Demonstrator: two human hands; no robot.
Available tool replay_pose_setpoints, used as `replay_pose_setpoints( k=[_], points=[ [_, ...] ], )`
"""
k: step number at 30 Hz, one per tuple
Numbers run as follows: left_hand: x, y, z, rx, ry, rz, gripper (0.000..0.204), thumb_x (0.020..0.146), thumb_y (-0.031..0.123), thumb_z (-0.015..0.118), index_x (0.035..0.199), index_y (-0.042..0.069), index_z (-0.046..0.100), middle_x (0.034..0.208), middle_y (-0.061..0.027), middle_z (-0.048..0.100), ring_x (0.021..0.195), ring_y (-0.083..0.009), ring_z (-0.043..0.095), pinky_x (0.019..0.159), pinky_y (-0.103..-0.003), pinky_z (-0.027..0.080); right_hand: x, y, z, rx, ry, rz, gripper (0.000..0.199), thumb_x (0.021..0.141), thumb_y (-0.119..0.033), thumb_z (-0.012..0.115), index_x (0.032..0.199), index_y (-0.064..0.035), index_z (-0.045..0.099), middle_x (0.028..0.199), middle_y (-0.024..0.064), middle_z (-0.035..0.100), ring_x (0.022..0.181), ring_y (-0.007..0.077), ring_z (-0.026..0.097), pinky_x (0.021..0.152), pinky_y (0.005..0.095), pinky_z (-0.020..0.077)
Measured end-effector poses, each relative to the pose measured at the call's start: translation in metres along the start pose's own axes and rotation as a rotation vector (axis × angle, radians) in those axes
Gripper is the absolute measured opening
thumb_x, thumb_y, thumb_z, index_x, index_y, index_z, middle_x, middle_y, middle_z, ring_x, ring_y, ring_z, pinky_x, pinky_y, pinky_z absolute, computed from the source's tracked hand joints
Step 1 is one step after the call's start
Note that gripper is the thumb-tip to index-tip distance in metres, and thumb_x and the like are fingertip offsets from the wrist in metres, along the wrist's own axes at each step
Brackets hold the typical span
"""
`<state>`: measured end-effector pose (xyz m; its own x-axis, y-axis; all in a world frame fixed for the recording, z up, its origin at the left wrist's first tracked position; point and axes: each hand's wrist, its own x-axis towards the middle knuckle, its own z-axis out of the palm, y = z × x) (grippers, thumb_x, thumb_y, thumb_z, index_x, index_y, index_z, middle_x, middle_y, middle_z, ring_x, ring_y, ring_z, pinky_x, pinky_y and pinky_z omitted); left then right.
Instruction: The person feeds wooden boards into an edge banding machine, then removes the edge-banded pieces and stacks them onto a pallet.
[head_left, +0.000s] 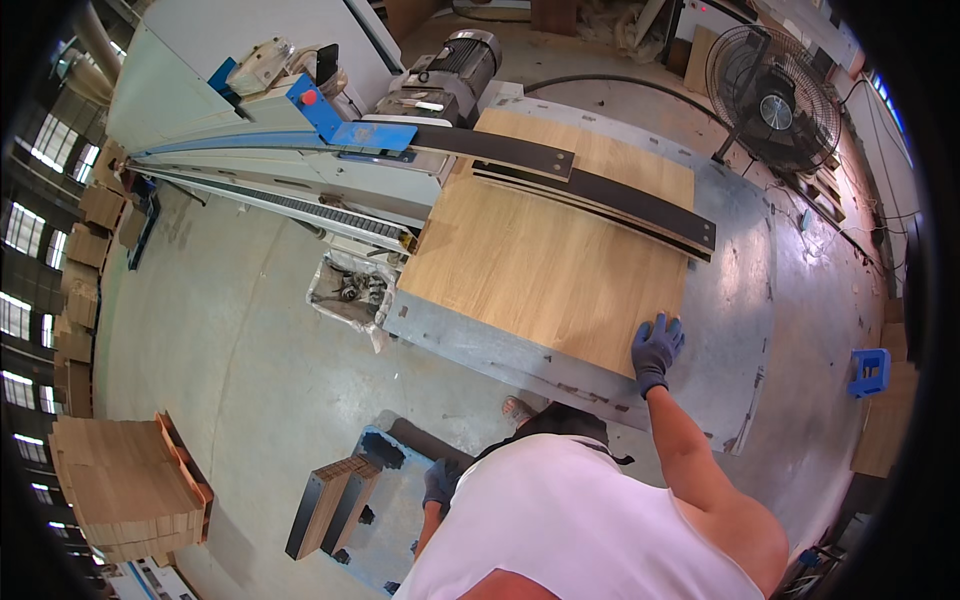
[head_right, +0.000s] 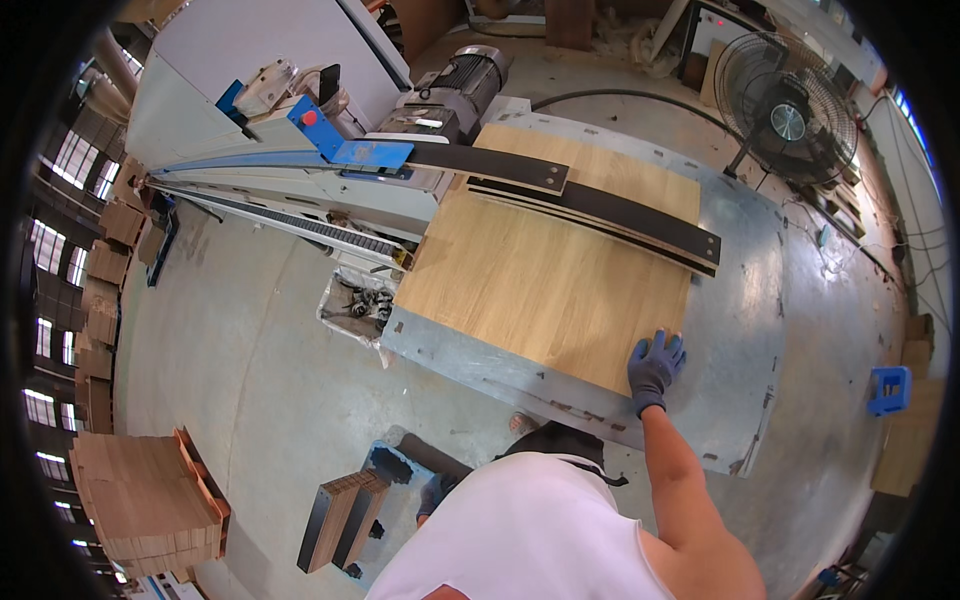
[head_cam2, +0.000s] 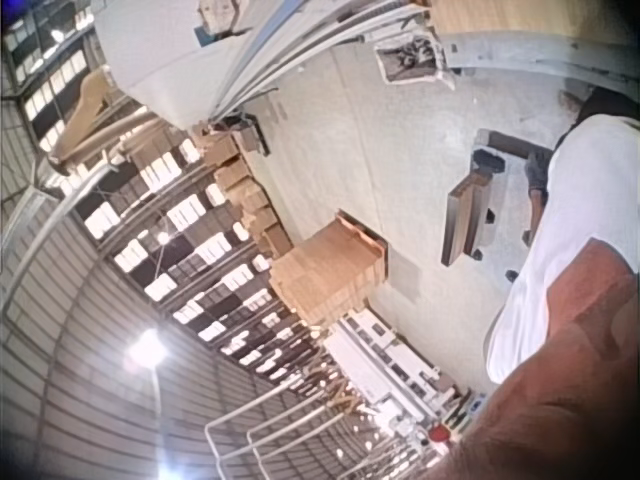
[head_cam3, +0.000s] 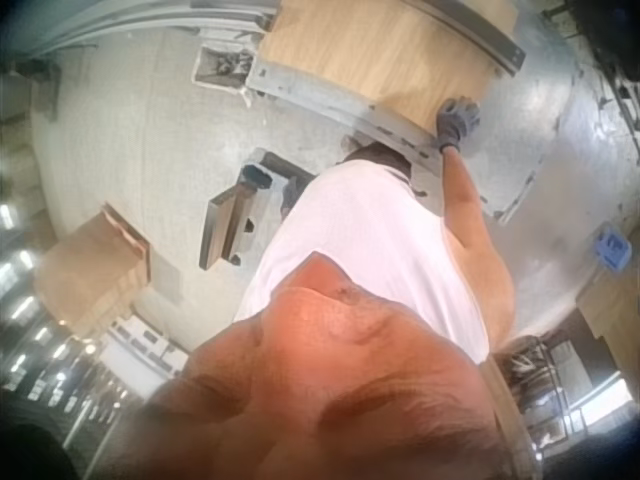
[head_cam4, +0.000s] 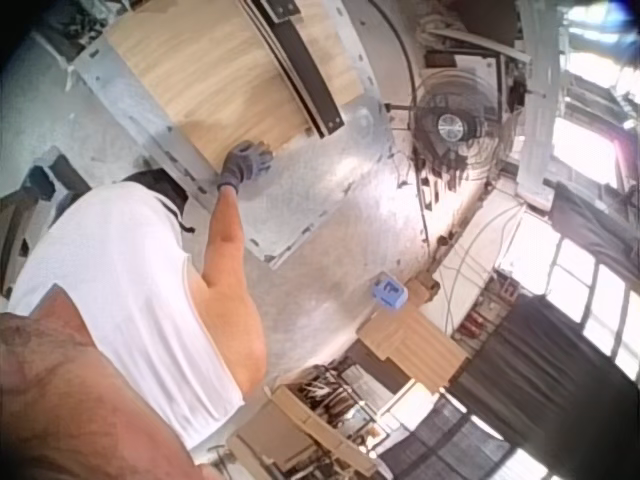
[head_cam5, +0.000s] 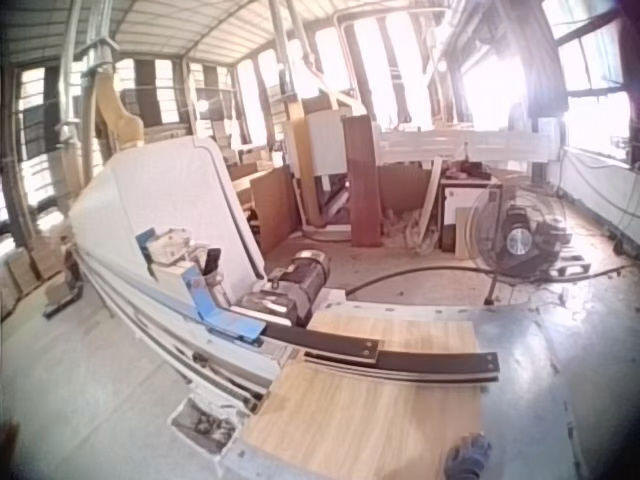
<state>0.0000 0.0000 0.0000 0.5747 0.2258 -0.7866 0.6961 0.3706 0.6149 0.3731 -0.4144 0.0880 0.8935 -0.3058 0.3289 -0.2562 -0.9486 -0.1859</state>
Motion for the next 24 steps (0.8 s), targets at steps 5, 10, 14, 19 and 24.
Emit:
replay_pose_setpoints(
  k=[5, 10, 14, 19, 24],
  points=[
    [-0.002, 0.016, 0.013, -0.278, 0.183, -0.149, 0.049, 0.096, 0.029, 0.047, 0.136, 0.0, 0.044, 0.137, -0.0189, 0.052, 0.118, -0.0361, 0.055, 0.097, -0.047, 0.047, -0.001, -0.005, -0.003, -0.013, -0.019, 0.016, 0.046, 0.087, -0.031, 0.058, 0.126, -0.0072, 0.057, 0.135, 0.028, 0.048, 0.128, 0.0412, 0.044, 0.107, 0.0535, 0.0307],
    [-0.003, 0.018, 0.016, -0.2, 0.139, -0.112, 0.05, 0.096, 0.029, 0.047, 0.138, 0.002, 0.043, 0.138, -0.0185, 0.051, 0.118, -0.036, 0.055, 0.096, -0.046, 0.046, 0.001, -0.004, -0.003, -0.018, -0.015, 0.013, 0.046, 0.087, -0.031, 0.058, 0.126, -0.0074, 0.057, 0.135, 0.0279, 0.048, 0.128, 0.0413, 0.044, 0.107, 0.0535, 0.0311],
    [-0.004, 0.02, 0.014, -0.148, 0.103, -0.082, 0.051, 0.096, 0.029, 0.047, 0.139, 0.002, 0.042, 0.138, -0.0191, 0.051, 0.12, -0.0358, 0.054, 0.097, -0.047, 0.046, 0.0, -0.002, -0.002, -0.037, -0.009, 0.013, 0.046, 0.087, -0.031, 0.059, 0.126, -0.0073, 0.057, 0.135, 0.0279, 0.048, 0.127, 0.0414, 0.045, 0.106, 0.0536, 0.0315],
    [-0.002, 0.02, 0.021, -0.105, 0.169, -0.092, 0.051, 0.096, 0.029, 0.048, 0.138, 0.001, 0.043, 0.137, -0.0194, 0.052, 0.12, -0.0365, 0.055, 0.098, -0.046, 0.046, 0.002, -0.002, -0.001, -0.021, 0.001, 0.005, 0.045, 0.087, -0.031, 0.059, 0.125, -0.0078, 0.057, 0.135, 0.028, 0.048, 0.126, 0.0414, 0.045, 0.106, 0.0537, 0.0312],
    [-0.006, 0.022, 0.024, -0.228, 0.197, -0.111, 0.052, 0.095, 0.029, 0.05, 0.138, 0.0, 0.043, 0.137, -0.0199, 0.051, 0.119, -0.037, 0.055, 0.099, -0.046, 0.046, 0.002, -0.002, -0.002, -0.019, -0.004, 0.011, 0.044, 0.087, -0.03, 0.059, 0.125, -0.0085, 0.057, 0.135, 0.028, 0.047, 0.126, 0.0415, 0.045, 0.106, 0.0538, 0.0308]
  ],
)
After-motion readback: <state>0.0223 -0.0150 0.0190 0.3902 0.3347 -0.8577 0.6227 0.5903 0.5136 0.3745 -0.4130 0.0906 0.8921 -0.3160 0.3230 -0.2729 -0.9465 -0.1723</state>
